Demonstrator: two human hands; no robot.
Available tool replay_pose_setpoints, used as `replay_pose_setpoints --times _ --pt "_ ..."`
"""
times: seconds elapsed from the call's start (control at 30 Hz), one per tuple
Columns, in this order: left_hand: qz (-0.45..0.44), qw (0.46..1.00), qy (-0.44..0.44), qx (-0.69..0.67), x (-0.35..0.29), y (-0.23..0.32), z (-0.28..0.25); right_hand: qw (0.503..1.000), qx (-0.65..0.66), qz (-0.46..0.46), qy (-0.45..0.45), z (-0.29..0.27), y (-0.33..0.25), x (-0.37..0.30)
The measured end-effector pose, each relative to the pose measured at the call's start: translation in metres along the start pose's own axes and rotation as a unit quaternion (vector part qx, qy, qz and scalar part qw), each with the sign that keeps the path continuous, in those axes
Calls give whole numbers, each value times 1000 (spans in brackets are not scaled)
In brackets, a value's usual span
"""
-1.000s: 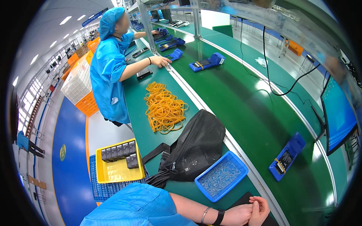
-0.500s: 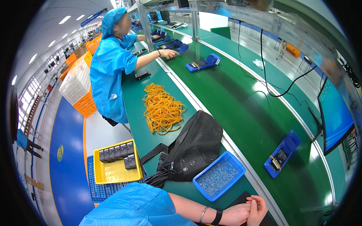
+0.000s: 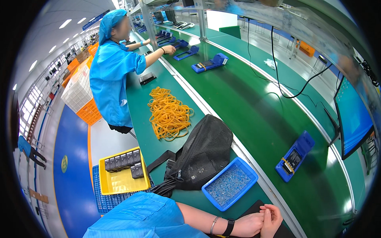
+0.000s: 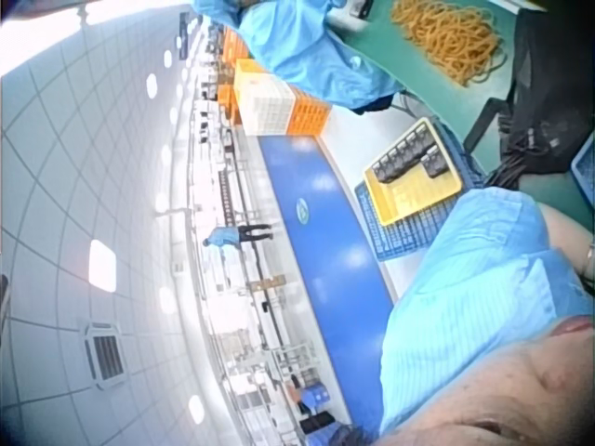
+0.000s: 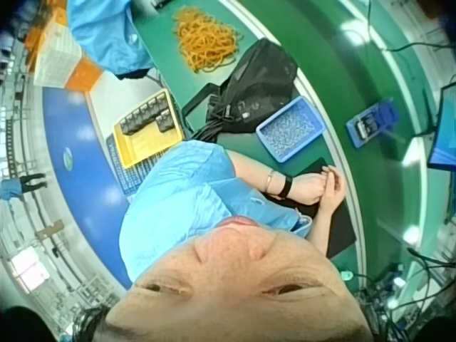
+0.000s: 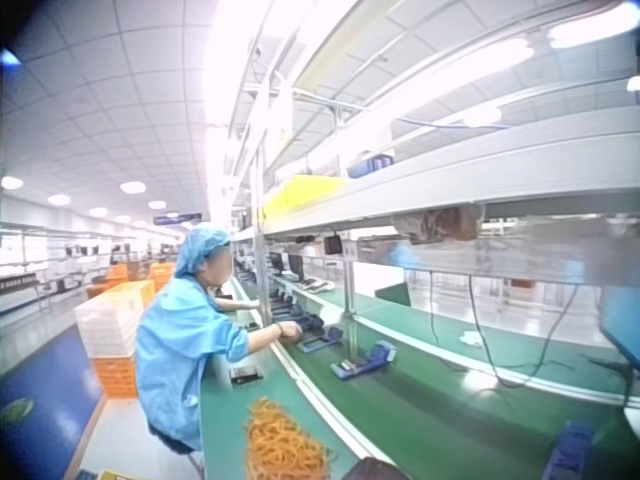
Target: The person assembles electronic devices by installing batteries and plastic components, securing them with screws using an electric screwdriver.
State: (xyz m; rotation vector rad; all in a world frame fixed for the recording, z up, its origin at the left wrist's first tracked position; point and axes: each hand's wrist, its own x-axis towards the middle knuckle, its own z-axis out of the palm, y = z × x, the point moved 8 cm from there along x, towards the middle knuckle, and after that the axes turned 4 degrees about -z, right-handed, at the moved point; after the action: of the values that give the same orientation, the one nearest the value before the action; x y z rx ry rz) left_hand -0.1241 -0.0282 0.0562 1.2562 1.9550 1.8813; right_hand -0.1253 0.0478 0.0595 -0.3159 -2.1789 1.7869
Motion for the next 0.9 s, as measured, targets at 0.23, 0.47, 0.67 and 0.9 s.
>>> replay_pose_setpoints --times 0.23,0.47,0.67,0.9 --pt "-17 1000 5 -8 1 0 -1 1000 2 1 0 -1 -1 0" --pt "-3 1000 -7 13 -1 3 -3 1000 2 2 -2 3 -5 -1" --pt "-28 999 -21 2 0 0 0 1000 6 -5 -1 2 -4 -1" --pt "-35 999 -33 6 2 3 -3 1000 1 4 -5 0 -2 0"
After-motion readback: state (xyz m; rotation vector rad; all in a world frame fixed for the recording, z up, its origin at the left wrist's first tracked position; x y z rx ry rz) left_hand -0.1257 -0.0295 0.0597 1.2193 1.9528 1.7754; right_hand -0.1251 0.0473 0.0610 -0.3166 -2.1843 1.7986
